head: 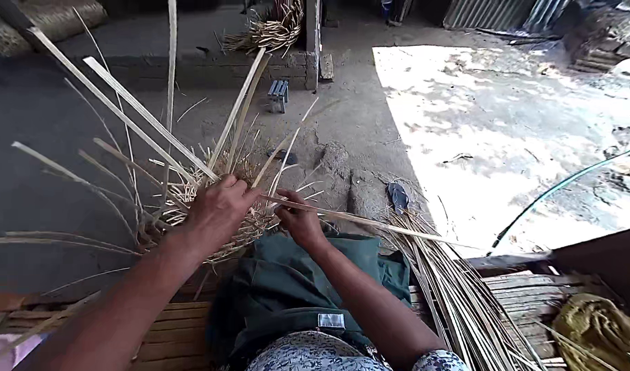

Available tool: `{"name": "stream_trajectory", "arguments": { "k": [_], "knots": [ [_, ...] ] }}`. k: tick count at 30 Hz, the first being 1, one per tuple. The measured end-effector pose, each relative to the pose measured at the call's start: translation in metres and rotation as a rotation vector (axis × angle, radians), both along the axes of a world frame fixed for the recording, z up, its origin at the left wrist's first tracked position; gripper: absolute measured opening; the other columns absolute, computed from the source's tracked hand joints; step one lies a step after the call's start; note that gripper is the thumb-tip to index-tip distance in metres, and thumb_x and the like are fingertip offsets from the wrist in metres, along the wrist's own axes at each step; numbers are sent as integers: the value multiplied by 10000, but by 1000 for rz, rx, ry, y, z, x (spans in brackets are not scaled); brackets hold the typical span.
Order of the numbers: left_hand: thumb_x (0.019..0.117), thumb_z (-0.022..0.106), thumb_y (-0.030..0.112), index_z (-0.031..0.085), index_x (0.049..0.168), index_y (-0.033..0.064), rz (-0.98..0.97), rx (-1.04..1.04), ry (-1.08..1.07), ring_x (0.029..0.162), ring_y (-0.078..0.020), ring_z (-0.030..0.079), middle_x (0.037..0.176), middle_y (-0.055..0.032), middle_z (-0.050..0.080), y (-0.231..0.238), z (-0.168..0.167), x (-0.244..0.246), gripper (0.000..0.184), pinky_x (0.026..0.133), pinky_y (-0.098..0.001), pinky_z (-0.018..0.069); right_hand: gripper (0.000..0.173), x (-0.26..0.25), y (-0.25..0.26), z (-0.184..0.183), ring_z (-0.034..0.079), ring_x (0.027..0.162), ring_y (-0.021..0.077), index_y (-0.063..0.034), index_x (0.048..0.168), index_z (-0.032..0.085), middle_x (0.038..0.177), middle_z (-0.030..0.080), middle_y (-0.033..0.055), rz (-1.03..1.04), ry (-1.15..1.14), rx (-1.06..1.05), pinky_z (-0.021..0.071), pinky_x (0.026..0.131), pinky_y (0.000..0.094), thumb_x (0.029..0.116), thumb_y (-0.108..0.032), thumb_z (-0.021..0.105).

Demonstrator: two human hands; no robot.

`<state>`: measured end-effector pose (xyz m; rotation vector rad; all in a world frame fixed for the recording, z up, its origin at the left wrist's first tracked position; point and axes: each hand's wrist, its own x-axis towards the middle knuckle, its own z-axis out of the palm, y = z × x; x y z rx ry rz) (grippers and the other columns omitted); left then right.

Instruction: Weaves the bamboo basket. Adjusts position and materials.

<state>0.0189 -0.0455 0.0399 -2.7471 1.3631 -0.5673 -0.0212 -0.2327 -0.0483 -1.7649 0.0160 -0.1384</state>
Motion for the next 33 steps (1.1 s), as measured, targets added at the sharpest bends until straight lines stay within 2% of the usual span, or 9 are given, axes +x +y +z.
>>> {"name": "stream_trajectory", "arguments": {
  "k": [3, 6, 12, 15, 18, 20, 23, 27, 33],
  "knots": [
    [937, 711, 66, 737, 1150, 27, 31, 14, -110, 880, -430, 655, 923, -196, 673, -10, 54, -12, 218, 617, -537, 537, 394, 8, -6, 41, 687, 754, 290, -64, 1411, 609, 928, 722, 163, -61, -114, -295, 574, 721, 521, 1085, -270, 525],
    [1013, 617, 106, 690, 1176, -2, 27, 18, -266, 888, -480, 637, 938, -230, 652, -19, 111, -30, 209, 593, -552, 504, 348, 19, -9, 97, 687, 710, 298, -86, 1212, 725, 817, 717, 122, -143, -335, -440, 544, 644, 571, 1073, -339, 531],
    [1061, 560, 270, 634, 1285, 33, -24, -267, -432, 941, -479, 646, 1064, -277, 665, 1, 161, -45, 335, 768, -617, 489, 169, 5, -15, 199, 655, 740, 55, -89, 1089, 759, 919, 732, 4, -269, -744, -376, 544, 666, 265, 961, -172, 686],
    [968, 687, 354, 665, 1165, 83, -53, -441, -217, 798, -264, 561, 966, -130, 657, 24, 139, -54, 336, 716, -453, 426, 210, -21, -14, 207, 594, 649, 67, -114, 845, 687, 755, 636, -25, -198, -792, -492, 481, 575, 281, 927, -298, 749],
    [848, 780, 294, 664, 997, 168, 16, -619, 226, 701, -49, 522, 883, 47, 631, 40, 82, -48, 227, 616, -236, 429, 252, -42, 0, 177, 618, 607, 199, -118, 817, 666, 686, 612, 27, -52, -566, -730, 485, 511, 437, 945, -323, 737],
    [805, 812, 108, 646, 942, 114, 94, -725, 654, 635, -65, 554, 822, 21, 631, 48, 34, -35, 216, 571, -268, 491, 259, -31, 9, 144, 660, 661, 266, -83, 837, 693, 699, 648, 77, 105, -321, -756, 520, 566, 521, 964, -308, 703],
    [873, 746, 46, 634, 1002, 59, 208, -831, 1000, 710, -55, 603, 827, 20, 640, 55, -25, -24, 171, 686, -255, 531, 335, -4, 11, 100, 672, 758, 271, -21, 930, 700, 801, 682, 124, 331, 15, -612, 542, 724, 527, 1049, -307, 575],
    [912, 707, 68, 654, 1027, 64, 260, -991, 923, 786, -62, 616, 902, 13, 664, 56, -53, -20, 127, 746, -263, 530, 337, 2, 4, 71, 646, 689, 107, -4, 993, 707, 784, 685, 52, 414, -5, -323, 556, 696, 322, 1072, -218, 460],
    [916, 697, 502, 677, 1271, 38, 303, -540, 381, 1072, -428, 644, 1144, -187, 715, 39, -57, -34, 585, 896, -636, 511, 296, -1, -11, 45, 714, 902, 172, 16, 1073, 729, 1003, 741, 125, 442, -535, -441, 591, 840, 379, 1027, -178, 511]
  ]
}}
